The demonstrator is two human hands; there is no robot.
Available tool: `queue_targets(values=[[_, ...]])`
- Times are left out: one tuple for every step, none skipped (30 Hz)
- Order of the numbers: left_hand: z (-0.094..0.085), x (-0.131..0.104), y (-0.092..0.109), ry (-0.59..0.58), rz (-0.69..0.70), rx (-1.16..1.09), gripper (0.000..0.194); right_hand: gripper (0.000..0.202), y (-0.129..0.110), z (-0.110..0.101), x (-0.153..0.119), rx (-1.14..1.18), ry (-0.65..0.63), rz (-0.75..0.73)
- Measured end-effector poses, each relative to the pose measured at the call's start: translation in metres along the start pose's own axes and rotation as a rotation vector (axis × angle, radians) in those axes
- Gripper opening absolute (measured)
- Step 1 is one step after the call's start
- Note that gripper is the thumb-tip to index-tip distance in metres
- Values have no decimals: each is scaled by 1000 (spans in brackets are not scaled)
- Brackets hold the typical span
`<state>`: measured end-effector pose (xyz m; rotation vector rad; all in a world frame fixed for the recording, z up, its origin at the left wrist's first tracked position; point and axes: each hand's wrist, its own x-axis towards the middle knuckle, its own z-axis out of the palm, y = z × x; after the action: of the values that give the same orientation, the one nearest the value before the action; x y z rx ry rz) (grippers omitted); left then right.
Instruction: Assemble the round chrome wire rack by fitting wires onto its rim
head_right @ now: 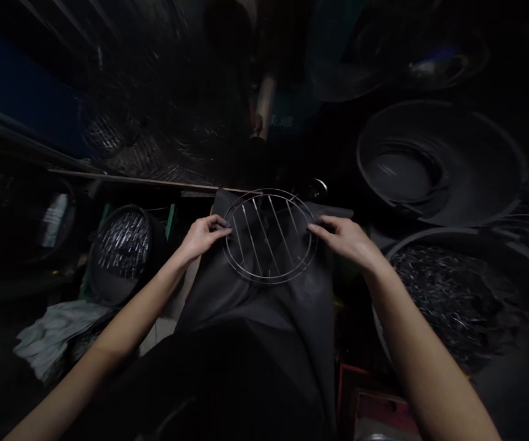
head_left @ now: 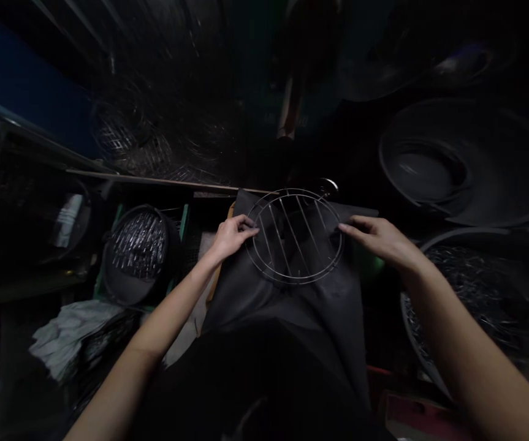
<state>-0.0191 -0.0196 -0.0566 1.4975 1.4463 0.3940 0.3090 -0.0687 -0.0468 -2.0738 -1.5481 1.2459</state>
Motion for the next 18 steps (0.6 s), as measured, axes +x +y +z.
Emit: queue_targets(values=[[-1,-1,1,-9,5,-12,22,51,-1,1,0,-10,13,55],[-1,-1,1,-24,7,-31,22,53,-1,2,0,-23,27,111],[-3,-2,2,-38,6,-49,22,55,-2,3,1,-34,42,158],[-4,-2,2,-47,0,-60,24,56,-3,4,2,-43,61,198],[-5,-2,2,-50,-7,-63,27,58,-5,5,2,-44,65,229],[-7,-2,1,-47,-12,-58,30,59,-6,6,3,-42,58,256],[-8,-1,0,-43,-14,-50,32,59,-7,6,3,-42,51,280],[-9,-1,-2,-44,-13,-47,34,58,-7,6,4,-47,51,294],[-9,0,-4,-51,-9,-50,35,58,-8,6,4,-59,55,300],[-9,1,-5,-66,-2,-55,35,57,-8,6,4,-69,59,293],[-9,2,-7,-82,5,-61,34,56,-8,7,4,-74,63,278],[-8,3,-8,-100,12,-65,33,57,-8,7,4,-77,66,267],[-7,4,-9,-117,19,-71,31,57,-7,7,3,-76,68,259],[-6,5,-9,-129,26,-75,30,57,-8,8,3,-76,74,253],[-6,5,-10,-137,30,-77,29,57,-8,8,2,-80,79,249],[-5,6,-10,-139,31,-76,28,57,-9,9,1,-87,85,243],[-5,7,-10,-138,31,-74,28,57,-10,9,1,-100,88,235],[-4,7,-10,-135,29,-69,28,57,-11,9,0,-109,89,224]])
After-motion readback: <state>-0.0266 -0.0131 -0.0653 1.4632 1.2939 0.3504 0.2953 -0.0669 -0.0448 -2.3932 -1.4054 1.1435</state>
